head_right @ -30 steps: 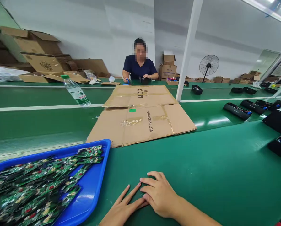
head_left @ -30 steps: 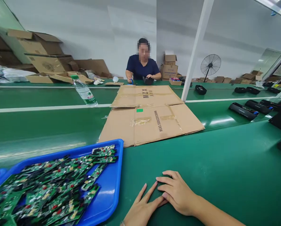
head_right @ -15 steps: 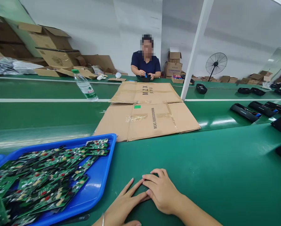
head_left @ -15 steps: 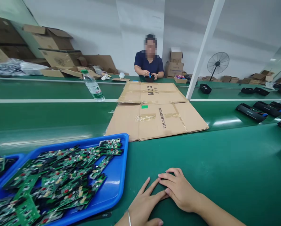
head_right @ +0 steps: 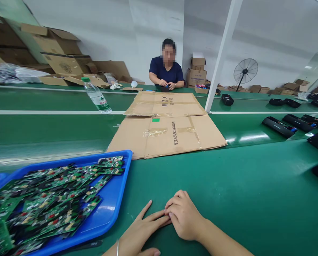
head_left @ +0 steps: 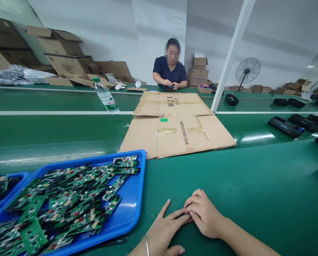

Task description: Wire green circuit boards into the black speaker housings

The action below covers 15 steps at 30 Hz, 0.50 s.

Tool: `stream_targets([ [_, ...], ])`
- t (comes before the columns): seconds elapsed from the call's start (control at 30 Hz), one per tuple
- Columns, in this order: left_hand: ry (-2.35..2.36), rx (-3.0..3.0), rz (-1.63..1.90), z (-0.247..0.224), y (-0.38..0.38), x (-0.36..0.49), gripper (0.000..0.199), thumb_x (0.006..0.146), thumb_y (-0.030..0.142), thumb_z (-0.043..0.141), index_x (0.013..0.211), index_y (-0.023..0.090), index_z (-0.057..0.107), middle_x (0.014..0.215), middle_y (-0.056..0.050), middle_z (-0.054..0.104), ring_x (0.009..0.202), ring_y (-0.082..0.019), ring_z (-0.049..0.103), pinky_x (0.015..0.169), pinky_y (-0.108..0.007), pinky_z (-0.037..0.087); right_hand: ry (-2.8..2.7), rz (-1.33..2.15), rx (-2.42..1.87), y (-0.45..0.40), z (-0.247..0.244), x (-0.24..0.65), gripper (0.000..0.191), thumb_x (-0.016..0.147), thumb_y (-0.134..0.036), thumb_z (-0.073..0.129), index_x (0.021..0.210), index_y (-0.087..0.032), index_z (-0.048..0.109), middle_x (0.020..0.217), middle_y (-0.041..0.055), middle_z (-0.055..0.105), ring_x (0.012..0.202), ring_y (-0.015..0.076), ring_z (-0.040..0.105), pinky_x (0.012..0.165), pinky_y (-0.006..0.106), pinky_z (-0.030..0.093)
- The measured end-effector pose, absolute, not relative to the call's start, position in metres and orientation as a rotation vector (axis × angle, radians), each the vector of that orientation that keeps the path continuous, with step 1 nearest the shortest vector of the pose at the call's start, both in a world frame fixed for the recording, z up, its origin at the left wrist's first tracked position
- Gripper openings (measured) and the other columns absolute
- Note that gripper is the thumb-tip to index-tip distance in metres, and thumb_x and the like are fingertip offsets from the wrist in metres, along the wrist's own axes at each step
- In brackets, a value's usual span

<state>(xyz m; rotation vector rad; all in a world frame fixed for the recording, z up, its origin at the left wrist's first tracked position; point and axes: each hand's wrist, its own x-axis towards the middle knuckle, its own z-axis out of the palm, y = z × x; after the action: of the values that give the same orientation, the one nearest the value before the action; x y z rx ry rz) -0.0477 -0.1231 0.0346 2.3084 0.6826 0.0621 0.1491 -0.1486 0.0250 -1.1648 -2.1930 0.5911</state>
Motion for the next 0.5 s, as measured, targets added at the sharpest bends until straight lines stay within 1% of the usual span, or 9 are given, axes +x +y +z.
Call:
stream_targets([
  [0.1, 0.672, 2.309, 0.073, 0.0347, -0.1232, -0.0481, 0.083, 0.065, 0.027, 0.076, 0.136, 0.034, 0.033, 0.136, -0.007, 0.05, 0.126, -0.029, 0.043, 0.105, -0.066, 0.002, -2.185, 0.597, -1.151, -0.1485, 0.0259, 0.1494, 0.02, 0.084, -0.007, 0.043, 0.087, -0.019, 0.058, 0.095, 0.0038, 0.062, 0.088, 0.0194, 0.045, 0.079, 0.038, 0.04],
  [0.27, 0.667, 2.319, 0.087, 0.0339, -0.1237, -0.0479, 0.081, 0.065, 0.027, 0.075, 0.135, 0.032, 0.035, 0.136, -0.007, 0.05, 0.126, -0.029, 0.043, 0.106, -0.066, 0.004, -2.181, 0.662, -1.176, -0.1491, 0.0301, 0.1489, 0.01, 0.081, -0.014, 0.053, 0.088, -0.02, 0.057, 0.095, 0.0026, 0.061, 0.091, 0.0189, 0.045, 0.082, 0.037, 0.039],
  [0.5, 0.676, 2.298, 0.079, 0.0351, -0.1236, -0.0476, 0.078, 0.064, 0.027, 0.076, 0.133, 0.034, 0.038, 0.135, -0.005, 0.051, 0.126, -0.028, 0.043, 0.106, -0.065, 0.002, -2.191, 0.684, -1.202, -0.1489, 0.0326, 0.1493, 0.015, 0.079, -0.008, 0.049, 0.086, -0.02, 0.055, 0.095, 0.0024, 0.06, 0.093, 0.0183, 0.045, 0.084, 0.036, 0.039],
])
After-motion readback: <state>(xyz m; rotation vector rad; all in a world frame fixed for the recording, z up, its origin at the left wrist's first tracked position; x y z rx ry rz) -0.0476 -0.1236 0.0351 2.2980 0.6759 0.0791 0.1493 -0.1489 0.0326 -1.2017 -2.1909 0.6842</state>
